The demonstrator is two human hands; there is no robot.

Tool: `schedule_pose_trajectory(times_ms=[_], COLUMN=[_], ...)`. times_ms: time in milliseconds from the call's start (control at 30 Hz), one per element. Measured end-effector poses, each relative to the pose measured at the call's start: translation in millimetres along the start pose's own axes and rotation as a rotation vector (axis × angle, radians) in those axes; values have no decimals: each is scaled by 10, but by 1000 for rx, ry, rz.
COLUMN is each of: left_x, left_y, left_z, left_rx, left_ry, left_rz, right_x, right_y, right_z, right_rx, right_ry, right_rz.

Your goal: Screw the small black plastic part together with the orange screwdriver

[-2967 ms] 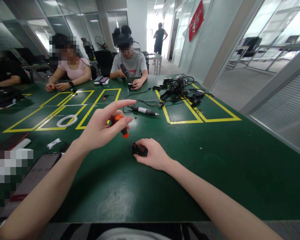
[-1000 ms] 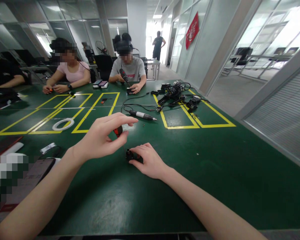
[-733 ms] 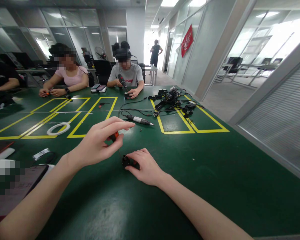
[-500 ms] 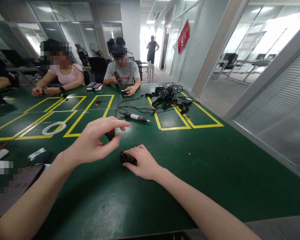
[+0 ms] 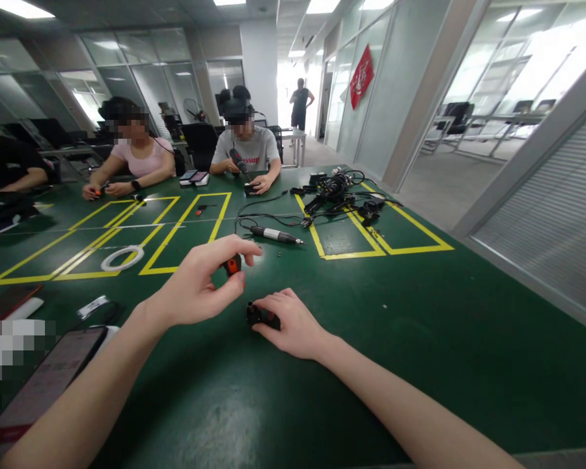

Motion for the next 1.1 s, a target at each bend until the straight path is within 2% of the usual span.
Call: schedule_pose_trajectory(times_ms=[367,567,900,1100], left_x=[22,22,12,20], left_y=[-10,-19,6,-18], left_z=[15,-17,-14,-50], left_rx=[42,-19,144,31], left_ry=[-78,5,-84,-19], left_rz=[-8,13,-21,-26], right_x=[30,16,17,10], right_y=[40,3,24,-1], right_z=[34,26,46,38], right_rx=[-35,-27,-17,-12], right_ry=[27,27,34,34], right_rz=[-37,-49,-42,-37])
Point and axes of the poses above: each hand's wrist, its own x-axis towards the middle knuckle, its own z-axis out of the back of the hand, y = z × x, the point moved 5 cm from there along x, towards the middle knuckle, and after that the axes turned 14 degrees about x, right-handed, at the moved point
